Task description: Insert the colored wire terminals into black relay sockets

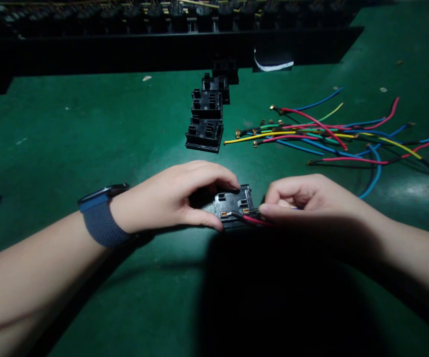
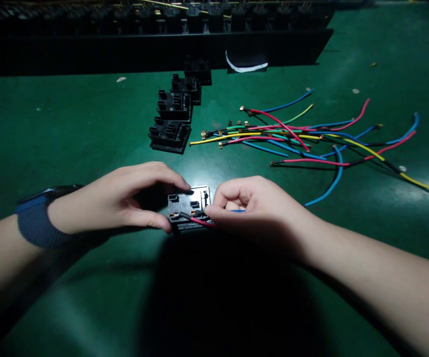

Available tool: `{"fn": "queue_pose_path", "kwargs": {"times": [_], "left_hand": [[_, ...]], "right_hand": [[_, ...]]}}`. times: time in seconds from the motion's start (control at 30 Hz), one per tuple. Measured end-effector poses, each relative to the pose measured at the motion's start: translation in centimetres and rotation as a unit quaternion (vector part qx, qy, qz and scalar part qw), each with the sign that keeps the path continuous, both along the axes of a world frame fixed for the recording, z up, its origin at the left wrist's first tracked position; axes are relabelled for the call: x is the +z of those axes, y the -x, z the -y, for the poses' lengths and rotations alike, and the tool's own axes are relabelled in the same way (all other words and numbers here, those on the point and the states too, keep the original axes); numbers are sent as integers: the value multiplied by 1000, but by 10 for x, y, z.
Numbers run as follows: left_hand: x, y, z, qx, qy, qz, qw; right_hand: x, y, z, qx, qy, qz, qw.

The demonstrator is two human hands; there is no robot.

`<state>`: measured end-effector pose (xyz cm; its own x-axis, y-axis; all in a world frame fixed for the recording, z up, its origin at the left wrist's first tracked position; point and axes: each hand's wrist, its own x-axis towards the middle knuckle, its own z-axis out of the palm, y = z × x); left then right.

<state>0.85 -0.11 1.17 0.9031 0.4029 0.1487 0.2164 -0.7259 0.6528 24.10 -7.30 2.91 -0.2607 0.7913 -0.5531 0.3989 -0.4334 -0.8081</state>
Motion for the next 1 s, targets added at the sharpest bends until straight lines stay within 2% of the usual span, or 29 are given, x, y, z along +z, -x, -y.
{"fn": "queue_pose_path", "kwargs": {"times": [0.1,0.23,0.47,0.57,0.77,1.0], "left_hand": [[0,-1,0,-6,-16,-1,1000],[1,-2,1,-26,-52,7,998],[8,-1,8,-39,-205,-76,975],[9,-1,11,-29,-245,-90,965],[7,-2,10,-30,-249,-82,965],[9,-1,8,-35,-186,-91,978]], "right_hand": [[-1,0,0,-13,19,-55,998],[-1,-1,1,-21,28,-56,998],[1,0,0,-19,46,-23,999],[0,0,0,-18,47,-30,998],[0,-1,1,-14,38,-20,999],[0,0,-1,7,10,15,1000]]}}
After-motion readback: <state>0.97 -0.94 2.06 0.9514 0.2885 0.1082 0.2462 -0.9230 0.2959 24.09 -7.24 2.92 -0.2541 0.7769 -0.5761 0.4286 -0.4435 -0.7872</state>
